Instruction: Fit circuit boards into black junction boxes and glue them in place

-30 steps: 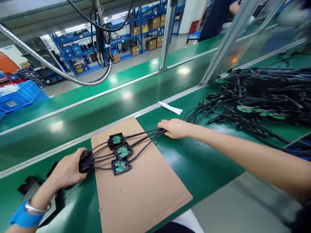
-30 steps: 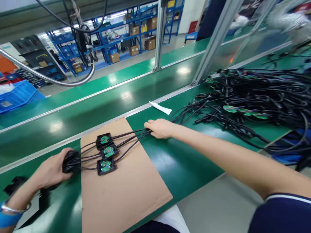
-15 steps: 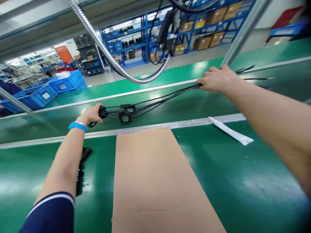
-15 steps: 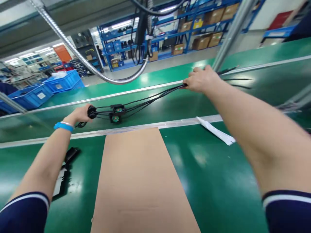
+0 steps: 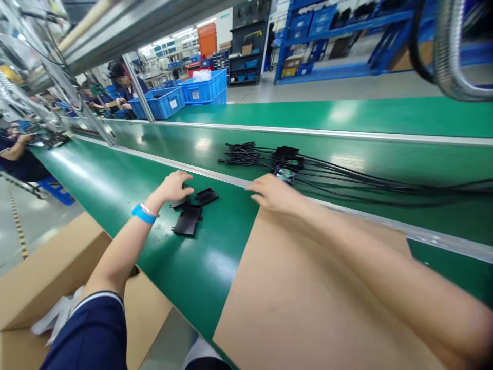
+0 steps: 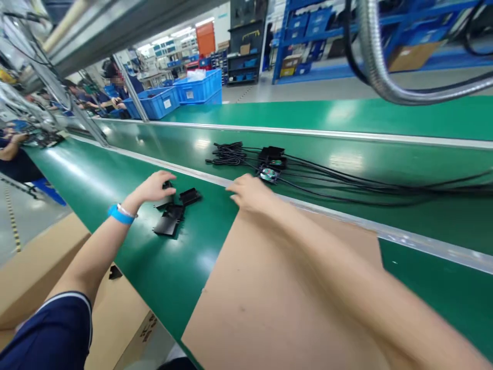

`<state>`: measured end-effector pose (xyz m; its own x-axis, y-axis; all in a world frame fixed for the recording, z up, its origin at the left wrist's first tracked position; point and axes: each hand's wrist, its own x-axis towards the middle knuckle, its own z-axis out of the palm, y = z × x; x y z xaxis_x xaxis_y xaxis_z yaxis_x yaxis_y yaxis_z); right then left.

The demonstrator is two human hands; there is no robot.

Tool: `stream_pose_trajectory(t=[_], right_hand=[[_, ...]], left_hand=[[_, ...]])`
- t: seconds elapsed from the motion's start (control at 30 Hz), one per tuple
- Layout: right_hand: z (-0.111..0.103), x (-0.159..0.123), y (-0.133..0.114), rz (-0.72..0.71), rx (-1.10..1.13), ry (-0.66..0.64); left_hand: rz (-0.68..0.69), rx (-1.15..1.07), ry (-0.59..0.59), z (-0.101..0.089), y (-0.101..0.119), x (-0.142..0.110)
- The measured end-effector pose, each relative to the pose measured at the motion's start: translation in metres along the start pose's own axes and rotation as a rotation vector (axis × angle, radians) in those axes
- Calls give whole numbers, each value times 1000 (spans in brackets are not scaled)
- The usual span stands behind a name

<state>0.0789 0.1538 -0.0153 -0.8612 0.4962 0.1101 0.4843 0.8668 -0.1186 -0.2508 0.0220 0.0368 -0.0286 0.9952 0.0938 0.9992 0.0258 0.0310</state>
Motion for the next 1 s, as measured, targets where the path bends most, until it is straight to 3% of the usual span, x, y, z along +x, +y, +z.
stream_pose_trajectory(t=[0.1,0.23,0.37,0.5,0.6,0.73,0.83,0.93,1.0], right_hand=[[24,48,-72,-159,68,15],[41,81,-112,-110,74,-7],[46,92,-133,-16,75,-40],[46,96,-155,14,92,-90],[41,91,-155,82,101,-101],[25,59,-133,143,136,-46],[11,6,-114,106,174,34],[-1,-66,-107,27,196,77],[-5,-117,-108,-17,199,104]], left_hand=[[20,-98,-9,13,-4,-73],[37,-218,31,37,5,-131],[68,-311,69,56,21,-151],[80,-376,91,66,27,-150],[90,-413,65,65,25,-147],[46,-467,37,56,26,-149],[-10,-552,35,52,39,-143],[-2,-673,-23,53,70,-111],[61,-724,-78,57,103,-77]])
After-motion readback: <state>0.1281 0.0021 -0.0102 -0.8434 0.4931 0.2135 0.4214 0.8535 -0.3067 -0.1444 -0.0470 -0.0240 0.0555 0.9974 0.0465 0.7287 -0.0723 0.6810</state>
